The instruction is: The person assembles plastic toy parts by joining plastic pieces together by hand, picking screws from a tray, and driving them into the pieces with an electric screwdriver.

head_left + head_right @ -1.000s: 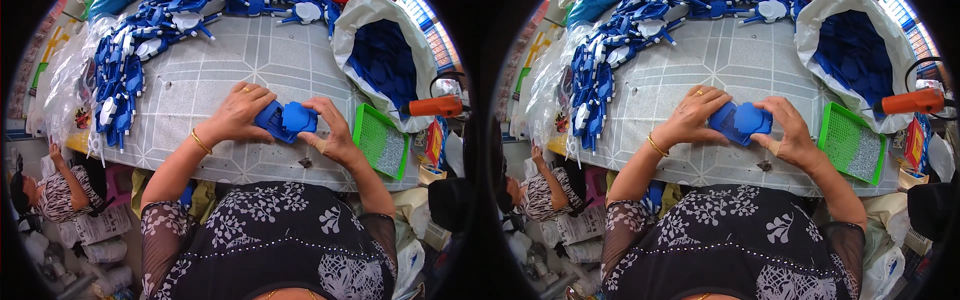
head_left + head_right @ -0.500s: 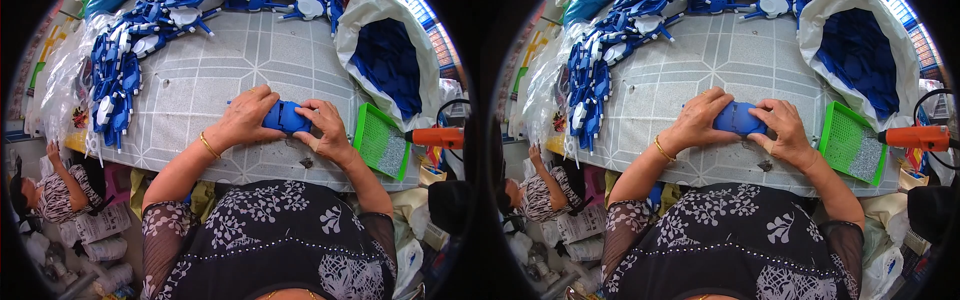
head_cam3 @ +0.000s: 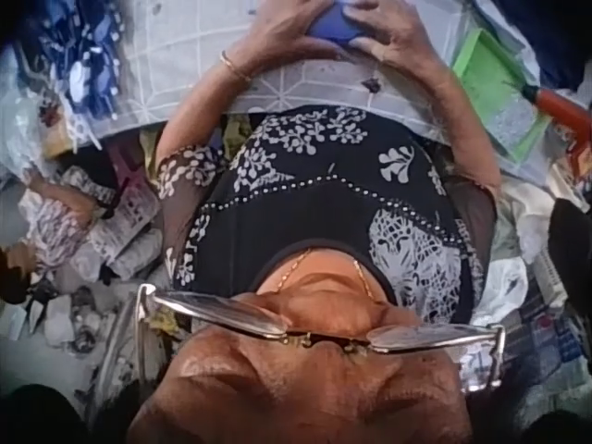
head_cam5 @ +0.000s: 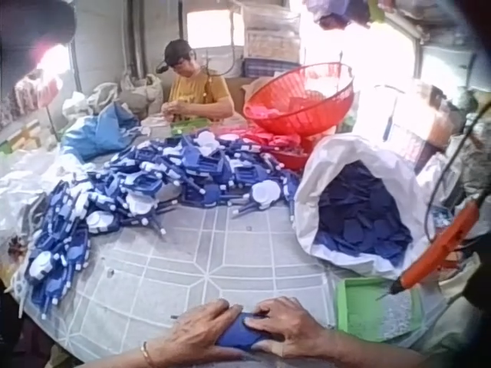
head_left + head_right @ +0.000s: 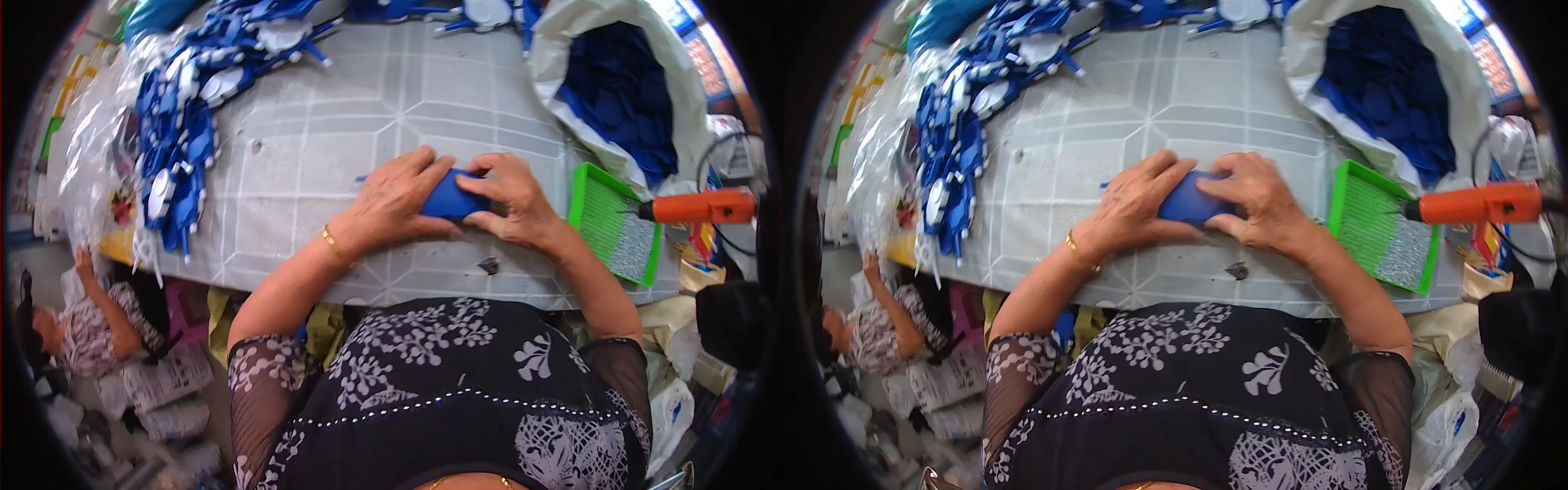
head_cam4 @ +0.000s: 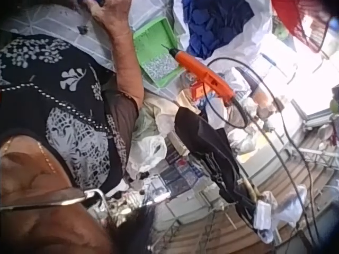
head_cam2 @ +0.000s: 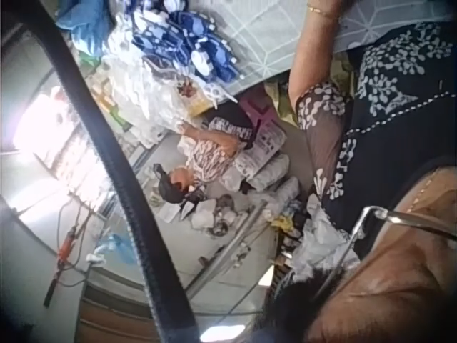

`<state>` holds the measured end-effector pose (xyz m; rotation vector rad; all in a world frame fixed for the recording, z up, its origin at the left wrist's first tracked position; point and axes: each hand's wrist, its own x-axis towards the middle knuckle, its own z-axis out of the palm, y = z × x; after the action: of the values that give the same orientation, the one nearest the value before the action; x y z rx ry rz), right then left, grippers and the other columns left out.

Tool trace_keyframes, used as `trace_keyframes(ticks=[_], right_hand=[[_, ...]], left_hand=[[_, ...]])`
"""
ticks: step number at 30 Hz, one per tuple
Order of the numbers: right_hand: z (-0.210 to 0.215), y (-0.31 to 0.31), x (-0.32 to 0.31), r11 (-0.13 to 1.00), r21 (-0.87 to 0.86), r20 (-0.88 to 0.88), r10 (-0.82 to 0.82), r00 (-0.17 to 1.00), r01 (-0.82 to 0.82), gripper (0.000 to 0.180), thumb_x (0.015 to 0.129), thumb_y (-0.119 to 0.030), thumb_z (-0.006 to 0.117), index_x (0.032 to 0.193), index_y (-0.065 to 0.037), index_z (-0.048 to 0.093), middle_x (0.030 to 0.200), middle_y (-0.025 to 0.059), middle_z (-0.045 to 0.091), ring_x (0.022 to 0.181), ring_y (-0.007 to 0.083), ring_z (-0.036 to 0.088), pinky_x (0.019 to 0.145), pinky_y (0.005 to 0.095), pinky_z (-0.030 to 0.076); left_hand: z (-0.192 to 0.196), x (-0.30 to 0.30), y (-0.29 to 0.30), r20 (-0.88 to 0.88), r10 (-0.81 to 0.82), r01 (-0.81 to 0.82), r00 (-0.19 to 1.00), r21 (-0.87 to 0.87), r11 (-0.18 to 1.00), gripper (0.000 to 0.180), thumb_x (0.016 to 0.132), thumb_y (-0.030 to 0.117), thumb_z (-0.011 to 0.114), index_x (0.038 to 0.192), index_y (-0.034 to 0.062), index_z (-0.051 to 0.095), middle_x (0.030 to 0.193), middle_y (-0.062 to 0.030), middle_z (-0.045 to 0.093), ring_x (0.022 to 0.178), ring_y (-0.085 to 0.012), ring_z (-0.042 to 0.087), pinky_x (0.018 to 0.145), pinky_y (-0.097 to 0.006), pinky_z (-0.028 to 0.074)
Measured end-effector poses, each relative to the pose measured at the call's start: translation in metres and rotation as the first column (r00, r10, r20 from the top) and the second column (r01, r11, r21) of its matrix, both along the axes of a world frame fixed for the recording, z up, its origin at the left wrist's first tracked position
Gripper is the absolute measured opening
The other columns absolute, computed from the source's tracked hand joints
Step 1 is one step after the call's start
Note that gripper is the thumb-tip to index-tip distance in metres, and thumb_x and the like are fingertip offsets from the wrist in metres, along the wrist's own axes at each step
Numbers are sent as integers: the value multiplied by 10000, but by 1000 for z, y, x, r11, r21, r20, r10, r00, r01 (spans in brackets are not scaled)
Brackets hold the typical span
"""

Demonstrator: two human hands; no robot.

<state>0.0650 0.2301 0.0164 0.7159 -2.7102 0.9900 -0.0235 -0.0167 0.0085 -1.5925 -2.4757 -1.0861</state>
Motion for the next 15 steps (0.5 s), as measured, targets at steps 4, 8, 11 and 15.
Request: trace_keyframes(ticks=[4,8,11,15], right_hand=[[10,-8,11,995,91,-138,-16,990,29,655,681,-118,871,1309,-94,686,1304,137,639,1250,357,590,1061,476,446],[48,34,67,918,-131,-648,-365,669,374,229,806,23,734,995,-78,653,1087,129,622,1047,295,618,903,433,492],[67,99,87,673,-572,-664,-716,216,469,496,858,-2,785,1293,-3,548,1222,109,597,1108,268,601,978,422,485],[74,146,57,469,-773,-220,-830,513,428,661,951,-161,783,1478,3,420,1405,142,558,1285,227,572,1107,389,448]], left_hand=[[5,13,3,-18,41,-42,999,-79,996,735,731,420,895,1326,82,626,1119,-160,607,967,-389,657,821,-477,536],[7,18,2,1,115,-114,993,-116,987,703,740,403,881,1305,74,623,1103,-157,594,970,-395,653,824,-485,532],[10,21,13,7,119,-116,993,-161,980,699,755,407,872,1302,56,615,1120,-157,590,991,-391,653,826,-491,530],[4,18,42,-17,78,-79,997,-109,991,680,772,442,867,1272,50,626,1071,-157,587,955,-374,657,770,-478,536]])
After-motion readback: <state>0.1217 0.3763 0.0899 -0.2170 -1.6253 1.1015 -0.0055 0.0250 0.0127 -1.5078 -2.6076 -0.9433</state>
